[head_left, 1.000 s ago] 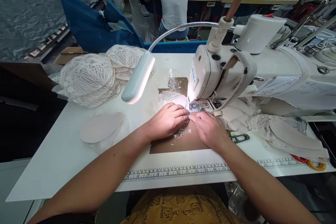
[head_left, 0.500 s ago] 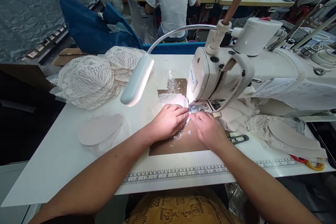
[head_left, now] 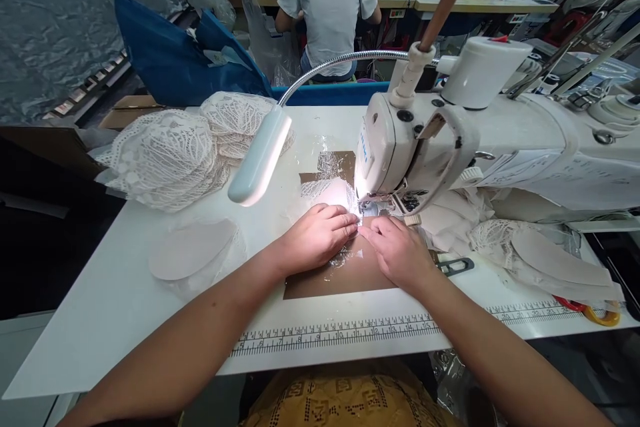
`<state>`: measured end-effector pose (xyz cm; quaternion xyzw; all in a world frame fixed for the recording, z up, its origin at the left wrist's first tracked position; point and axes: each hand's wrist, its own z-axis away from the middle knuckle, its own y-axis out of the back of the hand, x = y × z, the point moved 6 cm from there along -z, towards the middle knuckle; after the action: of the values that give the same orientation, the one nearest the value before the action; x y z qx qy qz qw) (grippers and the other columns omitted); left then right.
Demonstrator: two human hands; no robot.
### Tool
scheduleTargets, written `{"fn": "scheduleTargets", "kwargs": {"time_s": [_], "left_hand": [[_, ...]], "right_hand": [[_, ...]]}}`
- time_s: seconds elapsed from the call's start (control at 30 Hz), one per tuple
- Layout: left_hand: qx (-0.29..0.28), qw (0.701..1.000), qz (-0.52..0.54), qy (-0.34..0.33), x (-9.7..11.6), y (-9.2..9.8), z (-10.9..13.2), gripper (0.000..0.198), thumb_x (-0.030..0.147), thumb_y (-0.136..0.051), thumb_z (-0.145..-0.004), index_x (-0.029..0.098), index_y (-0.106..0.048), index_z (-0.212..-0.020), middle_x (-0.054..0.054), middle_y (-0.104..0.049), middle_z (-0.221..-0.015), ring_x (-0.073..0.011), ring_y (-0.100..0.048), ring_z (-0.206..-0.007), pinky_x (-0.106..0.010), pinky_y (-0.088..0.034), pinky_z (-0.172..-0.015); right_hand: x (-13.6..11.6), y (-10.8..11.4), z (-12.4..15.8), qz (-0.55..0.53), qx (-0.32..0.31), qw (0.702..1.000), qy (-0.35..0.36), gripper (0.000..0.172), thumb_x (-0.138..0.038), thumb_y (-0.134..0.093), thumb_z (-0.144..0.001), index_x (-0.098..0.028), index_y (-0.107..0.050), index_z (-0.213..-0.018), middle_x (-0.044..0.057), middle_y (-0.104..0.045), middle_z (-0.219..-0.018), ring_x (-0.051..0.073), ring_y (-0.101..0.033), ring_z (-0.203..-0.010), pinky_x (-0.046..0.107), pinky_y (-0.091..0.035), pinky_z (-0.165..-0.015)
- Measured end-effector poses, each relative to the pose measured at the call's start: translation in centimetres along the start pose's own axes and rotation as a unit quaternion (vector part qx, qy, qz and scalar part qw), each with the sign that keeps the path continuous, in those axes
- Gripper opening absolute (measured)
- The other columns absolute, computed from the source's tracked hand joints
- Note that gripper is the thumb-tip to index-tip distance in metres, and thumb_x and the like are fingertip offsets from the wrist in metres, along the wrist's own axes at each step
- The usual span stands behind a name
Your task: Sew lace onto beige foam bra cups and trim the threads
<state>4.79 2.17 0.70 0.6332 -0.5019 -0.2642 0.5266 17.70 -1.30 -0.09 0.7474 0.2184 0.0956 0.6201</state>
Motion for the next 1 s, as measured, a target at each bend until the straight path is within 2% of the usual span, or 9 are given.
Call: {"fn": "scheduleTargets", "kwargs": {"time_s": [0.3, 0.63, 0.77, 1.0], "left_hand": [[-0.007, 1.000, -0.013, 0.022, -0.1, -0.1, -0.1, 0.029, 0.021, -0.043, -0.099, 0.015, -0.064, -0.116, -0.010, -0.065, -0.124, -0.0235, -0.058, -0.107, -0.040, -0.049, -0.087], [0.011, 0.998, 0.014, 0.058, -0.9, 0.1, -0.1, 0.026, 0.024, -0.047, -0.097, 0.017, -0.064, -0.115, -0.008, -0.065, -0.122, -0.0239, -0.057, -0.108, -0.041, -0.047, -0.091], [0.026, 0.995, 0.045, 0.088, -1.2, 0.4, -0.2, 0.021, 0.025, -0.048, -0.096, 0.017, -0.065, -0.104, -0.009, -0.066, -0.115, -0.0221, -0.059, -0.103, -0.038, -0.047, -0.089], [0.038, 0.988, 0.016, 0.150, -1.8, 0.5, -0.7, 0.022, 0.026, -0.050, -0.093, 0.015, -0.060, -0.077, -0.008, -0.064, -0.084, -0.0205, -0.056, -0.080, -0.033, -0.045, -0.072]], "right_hand": [[0.1, -0.1, 0.0, 0.000, 0.013, 1.000, 0.000, 0.035, -0.003, -0.045, -0.079, -0.019, -0.071, -0.098, 0.004, -0.059, -0.080, 0.017, -0.046, -0.073, 0.028, -0.031, -0.066], [0.3, -0.1, -0.3, 0.005, -0.017, 1.000, -0.024, 0.039, -0.004, -0.046, -0.080, -0.020, -0.068, -0.109, 0.004, -0.061, -0.083, 0.018, -0.050, -0.074, 0.029, -0.031, -0.064], [1.0, -0.2, -0.3, 0.004, -0.011, 0.999, -0.042, 0.040, -0.006, -0.044, -0.084, -0.021, -0.067, -0.113, 0.005, -0.065, -0.091, 0.018, -0.054, -0.074, 0.029, -0.032, -0.063], [1.6, -0.4, -0.4, 0.026, -0.015, 0.998, -0.063, 0.041, -0.008, -0.044, -0.085, -0.022, -0.065, -0.117, 0.005, -0.067, -0.098, 0.019, -0.054, -0.075, 0.030, -0.033, -0.062]]}}
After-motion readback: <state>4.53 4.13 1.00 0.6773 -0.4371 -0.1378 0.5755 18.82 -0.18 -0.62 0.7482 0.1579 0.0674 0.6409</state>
